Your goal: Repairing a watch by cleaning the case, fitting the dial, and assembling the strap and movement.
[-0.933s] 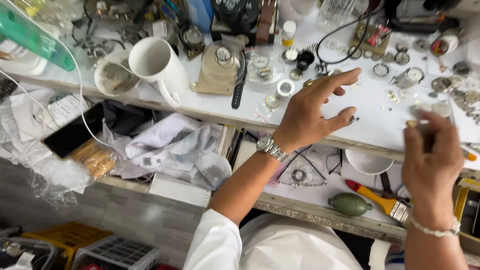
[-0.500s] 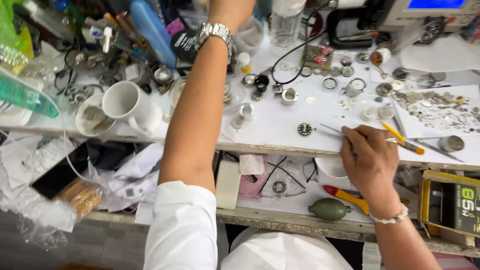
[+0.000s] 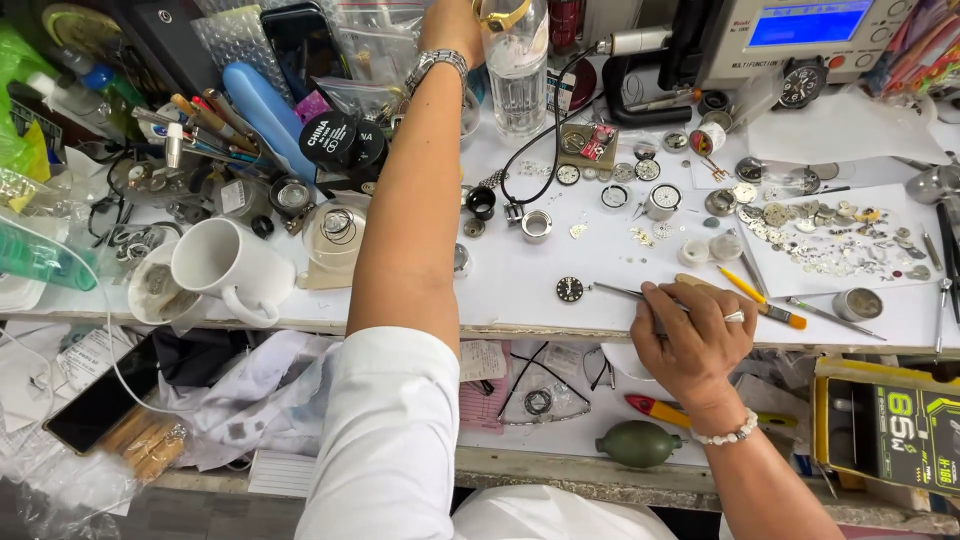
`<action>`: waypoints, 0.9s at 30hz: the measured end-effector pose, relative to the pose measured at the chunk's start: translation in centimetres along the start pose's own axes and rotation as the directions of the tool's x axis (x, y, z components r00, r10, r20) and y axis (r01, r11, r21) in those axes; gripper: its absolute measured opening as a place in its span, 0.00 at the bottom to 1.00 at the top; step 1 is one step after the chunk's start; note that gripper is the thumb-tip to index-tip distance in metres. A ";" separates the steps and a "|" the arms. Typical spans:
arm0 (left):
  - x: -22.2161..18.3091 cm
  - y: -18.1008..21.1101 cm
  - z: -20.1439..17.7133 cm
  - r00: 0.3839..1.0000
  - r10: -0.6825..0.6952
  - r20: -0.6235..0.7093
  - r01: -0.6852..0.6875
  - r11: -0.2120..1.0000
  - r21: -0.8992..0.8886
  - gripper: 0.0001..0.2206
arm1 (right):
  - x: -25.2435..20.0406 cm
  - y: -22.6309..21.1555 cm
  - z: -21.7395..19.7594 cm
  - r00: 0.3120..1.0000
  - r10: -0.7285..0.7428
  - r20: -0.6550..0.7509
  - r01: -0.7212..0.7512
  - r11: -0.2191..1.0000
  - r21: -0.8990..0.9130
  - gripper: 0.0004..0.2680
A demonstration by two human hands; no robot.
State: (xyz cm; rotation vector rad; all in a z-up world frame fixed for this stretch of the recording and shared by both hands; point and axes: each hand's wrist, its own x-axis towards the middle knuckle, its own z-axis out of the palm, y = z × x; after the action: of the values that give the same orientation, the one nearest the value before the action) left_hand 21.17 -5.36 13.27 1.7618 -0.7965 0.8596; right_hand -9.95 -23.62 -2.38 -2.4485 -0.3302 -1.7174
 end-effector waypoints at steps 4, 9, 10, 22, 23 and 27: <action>-4.7 -3.0 0.1 0.999 -0.024 0.026 0.026 0.998 -0.061 0.10 | -0.3 0.2 0.2 1.000 0.000 -0.030 0.000 1.000 0.012 0.05; -9.7 -5.7 -3.6 0.997 -0.059 0.056 0.066 0.990 -0.122 0.10 | -0.5 0.2 0.1 0.999 0.005 -0.043 -0.004 1.000 0.027 0.04; -10.3 -5.8 -4.5 0.996 -0.065 0.064 0.073 0.988 -0.134 0.10 | -0.5 0.1 0.1 0.999 0.008 -0.046 -0.006 1.000 0.027 0.05; -12.4 -5.3 -11.6 0.993 -0.084 0.082 0.103 0.954 -0.282 0.11 | -0.6 0.2 0.2 0.997 0.015 -0.080 -0.011 0.999 0.040 0.04; -12.6 -5.0 -11.8 0.992 -0.088 0.090 0.112 0.948 -0.299 0.11 | -0.7 0.1 0.1 0.997 0.007 -0.076 -0.004 0.999 0.034 0.04; -2.7 3.1 -8.5 0.987 -0.105 0.124 0.144 0.922 -0.360 0.11 | -1.1 0.2 0.2 0.996 0.012 -0.085 -0.011 1.000 0.009 0.04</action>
State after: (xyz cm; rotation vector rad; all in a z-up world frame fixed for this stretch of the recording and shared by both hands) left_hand 15.58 2.07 14.78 1.5109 -0.8421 0.4982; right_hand -10.08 -23.83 -3.52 -2.3582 -0.3128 -1.8051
